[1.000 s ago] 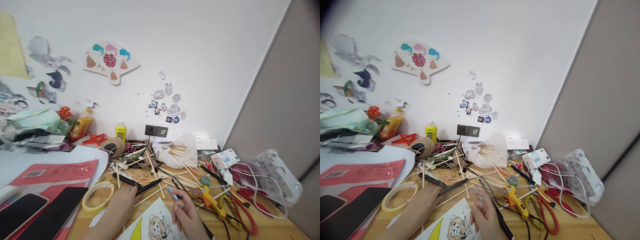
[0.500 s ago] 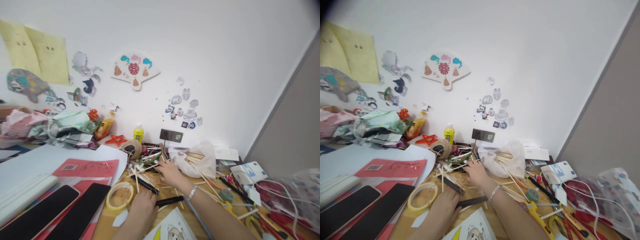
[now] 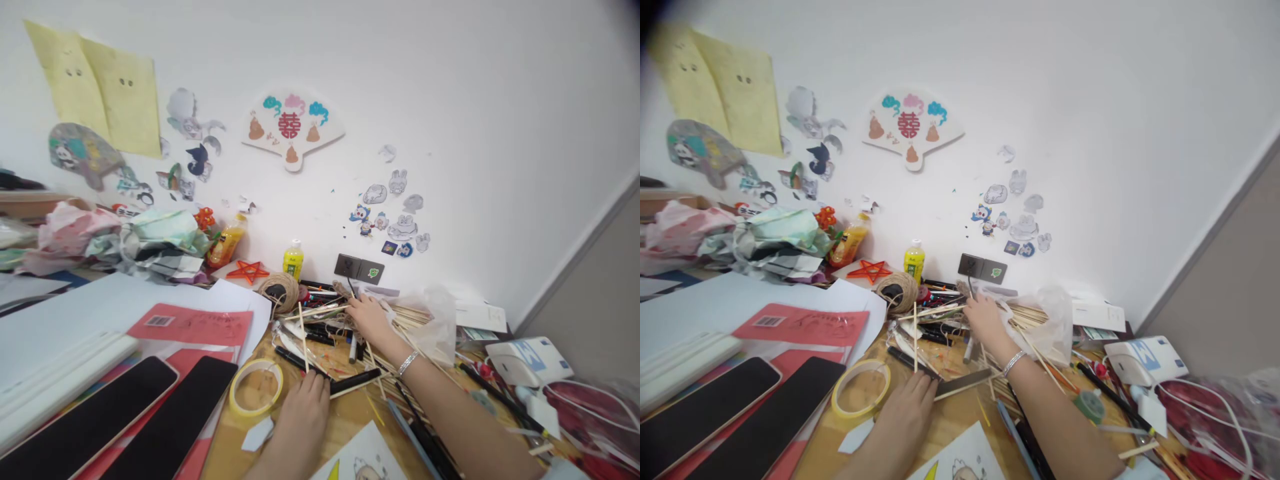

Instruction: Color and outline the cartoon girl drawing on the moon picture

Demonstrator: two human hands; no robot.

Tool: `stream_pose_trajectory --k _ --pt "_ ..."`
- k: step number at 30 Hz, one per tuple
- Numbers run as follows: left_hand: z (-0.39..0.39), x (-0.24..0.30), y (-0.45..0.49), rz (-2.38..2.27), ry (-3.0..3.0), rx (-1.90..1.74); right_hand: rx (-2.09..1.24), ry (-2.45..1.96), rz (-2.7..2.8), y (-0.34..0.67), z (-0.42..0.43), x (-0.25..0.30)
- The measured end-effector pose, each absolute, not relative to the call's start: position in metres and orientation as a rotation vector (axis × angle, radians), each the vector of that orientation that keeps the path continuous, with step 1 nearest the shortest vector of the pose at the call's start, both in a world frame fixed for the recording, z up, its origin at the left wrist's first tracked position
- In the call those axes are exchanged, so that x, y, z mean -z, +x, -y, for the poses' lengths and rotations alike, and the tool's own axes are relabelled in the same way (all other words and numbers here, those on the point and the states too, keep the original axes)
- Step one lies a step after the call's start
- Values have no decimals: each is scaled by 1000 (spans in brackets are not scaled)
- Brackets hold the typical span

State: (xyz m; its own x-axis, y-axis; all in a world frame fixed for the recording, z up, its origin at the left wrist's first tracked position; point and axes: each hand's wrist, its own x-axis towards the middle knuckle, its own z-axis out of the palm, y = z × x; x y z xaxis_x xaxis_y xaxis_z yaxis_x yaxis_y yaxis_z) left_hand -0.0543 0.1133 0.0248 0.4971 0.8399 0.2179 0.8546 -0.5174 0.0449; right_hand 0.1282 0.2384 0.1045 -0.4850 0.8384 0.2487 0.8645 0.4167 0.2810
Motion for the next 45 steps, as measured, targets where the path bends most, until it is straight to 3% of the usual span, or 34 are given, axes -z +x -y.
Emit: stream_pose_trajectory --k 14,26,35,45 --pt "-124 -27 -59 1568 -2584 311 164 -1406 2673 172 -243 -130" --pt "-131 -10 -60 1540 -2540 372 514 -1903 2361 212 -241 -120" --pt "-133 7 -57 1550 -2507 447 369 -1309 2699 106 -256 -123" --pt "-141 36 -58 1426 -2418 565 231 -1541 2559 74 -284 -78"
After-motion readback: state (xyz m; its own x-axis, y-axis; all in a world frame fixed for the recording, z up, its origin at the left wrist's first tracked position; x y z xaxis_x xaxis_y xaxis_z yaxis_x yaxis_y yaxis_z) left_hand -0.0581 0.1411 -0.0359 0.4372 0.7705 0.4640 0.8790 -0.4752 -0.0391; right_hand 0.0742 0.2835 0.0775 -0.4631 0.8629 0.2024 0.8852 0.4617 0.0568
